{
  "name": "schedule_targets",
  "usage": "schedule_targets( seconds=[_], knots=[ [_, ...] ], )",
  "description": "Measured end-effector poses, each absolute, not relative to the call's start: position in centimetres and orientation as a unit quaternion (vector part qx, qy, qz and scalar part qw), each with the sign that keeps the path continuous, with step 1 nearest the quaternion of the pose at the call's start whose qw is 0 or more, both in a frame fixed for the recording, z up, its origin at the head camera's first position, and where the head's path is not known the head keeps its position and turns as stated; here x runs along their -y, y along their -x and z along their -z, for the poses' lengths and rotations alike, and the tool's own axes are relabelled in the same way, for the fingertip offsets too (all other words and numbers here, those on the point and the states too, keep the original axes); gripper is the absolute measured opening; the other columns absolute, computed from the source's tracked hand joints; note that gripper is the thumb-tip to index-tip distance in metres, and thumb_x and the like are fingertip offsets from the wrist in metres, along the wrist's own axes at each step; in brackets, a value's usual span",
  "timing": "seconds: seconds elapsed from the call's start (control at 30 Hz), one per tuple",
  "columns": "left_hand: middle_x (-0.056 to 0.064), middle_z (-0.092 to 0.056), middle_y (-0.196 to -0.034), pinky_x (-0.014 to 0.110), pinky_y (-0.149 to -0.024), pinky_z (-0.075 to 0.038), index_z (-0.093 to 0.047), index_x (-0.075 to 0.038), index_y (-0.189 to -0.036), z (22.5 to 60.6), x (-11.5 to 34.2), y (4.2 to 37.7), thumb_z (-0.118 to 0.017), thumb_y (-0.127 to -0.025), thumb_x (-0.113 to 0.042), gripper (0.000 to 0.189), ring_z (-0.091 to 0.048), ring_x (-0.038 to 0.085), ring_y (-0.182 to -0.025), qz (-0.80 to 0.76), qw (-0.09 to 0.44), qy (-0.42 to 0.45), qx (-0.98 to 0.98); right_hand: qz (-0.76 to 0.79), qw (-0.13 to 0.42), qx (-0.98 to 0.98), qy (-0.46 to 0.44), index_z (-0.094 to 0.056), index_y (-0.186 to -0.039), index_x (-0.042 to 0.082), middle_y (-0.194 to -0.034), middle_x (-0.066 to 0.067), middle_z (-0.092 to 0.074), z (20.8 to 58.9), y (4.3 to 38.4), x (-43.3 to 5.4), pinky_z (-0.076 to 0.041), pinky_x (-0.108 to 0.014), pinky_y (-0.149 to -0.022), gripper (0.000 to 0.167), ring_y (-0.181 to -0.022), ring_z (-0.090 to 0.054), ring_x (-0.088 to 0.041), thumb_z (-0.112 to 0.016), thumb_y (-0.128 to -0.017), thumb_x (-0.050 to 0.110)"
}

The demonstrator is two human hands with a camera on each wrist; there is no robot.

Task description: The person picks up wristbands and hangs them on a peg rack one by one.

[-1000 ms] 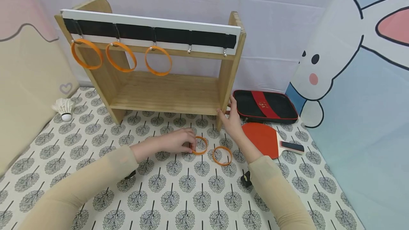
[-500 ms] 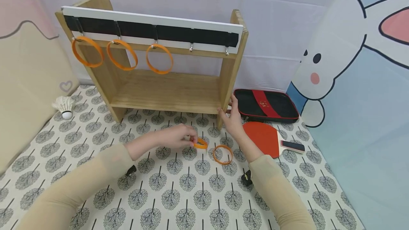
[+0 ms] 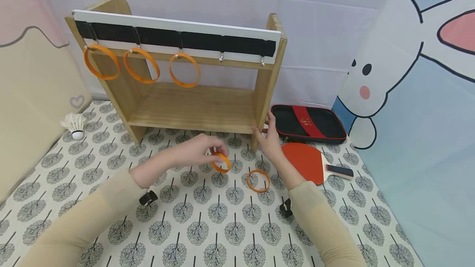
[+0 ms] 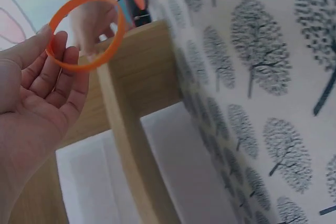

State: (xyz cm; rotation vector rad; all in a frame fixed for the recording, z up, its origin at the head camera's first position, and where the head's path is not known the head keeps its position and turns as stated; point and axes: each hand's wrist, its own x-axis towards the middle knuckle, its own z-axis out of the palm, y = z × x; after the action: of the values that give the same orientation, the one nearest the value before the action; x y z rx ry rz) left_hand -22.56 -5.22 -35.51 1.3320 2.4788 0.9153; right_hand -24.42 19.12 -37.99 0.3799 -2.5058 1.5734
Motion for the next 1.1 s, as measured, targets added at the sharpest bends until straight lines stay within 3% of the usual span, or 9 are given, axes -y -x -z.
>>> schedule_targets(
  seconds=[0.23,0.6,1.1],
  knots=[
    [-0.008,-0.065,-0.094,0.016,-0.076,-0.051,-0.068,-0.015,-0.098,32.1,6.2,22.0,-0.070,-0.086,-0.019,0.013,-0.059,0.004,-0.086,-0.326,0.003,-0.453,-0.830,-0.533,0.070,0.835,-0.121,-0.008,-0.148,0.016,-0.140,-0.027,-0.036,38.0,24.5,-19.2,-0.053,-0.057,-0.078,0.067,-0.106,-0.052,-0.041,-0.051,-0.097,0.011],
    [-0.005,-0.065,-0.085,0.024,-0.073,-0.049,-0.068,-0.012,-0.089,27.1,7.0,21.9,-0.073,-0.083,-0.016,0.008,-0.057,0.007,-0.081,-0.360,-0.175,-0.431,-0.809,-0.534,0.072,0.833,-0.122,-0.009,-0.148,0.015,-0.139,-0.028,-0.036,37.9,24.3,-19.1,-0.052,-0.059,-0.077,0.067,-0.103,-0.052,-0.040,-0.051,-0.097,0.010],
    [0.002,-0.069,-0.084,0.025,-0.069,-0.046,-0.069,-0.005,-0.088,19.9,6.6,22.9,-0.069,-0.085,-0.010,0.006,-0.058,0.011,-0.080,-0.398,-0.367,-0.381,-0.750,-0.530,0.077,0.834,-0.131,-0.009,-0.148,0.014,-0.137,-0.028,-0.037,38.1,24.3,-19.2,-0.054,-0.056,-0.077,0.066,-0.105,-0.053,-0.042,-0.051,-0.097,0.011]
  ],
)
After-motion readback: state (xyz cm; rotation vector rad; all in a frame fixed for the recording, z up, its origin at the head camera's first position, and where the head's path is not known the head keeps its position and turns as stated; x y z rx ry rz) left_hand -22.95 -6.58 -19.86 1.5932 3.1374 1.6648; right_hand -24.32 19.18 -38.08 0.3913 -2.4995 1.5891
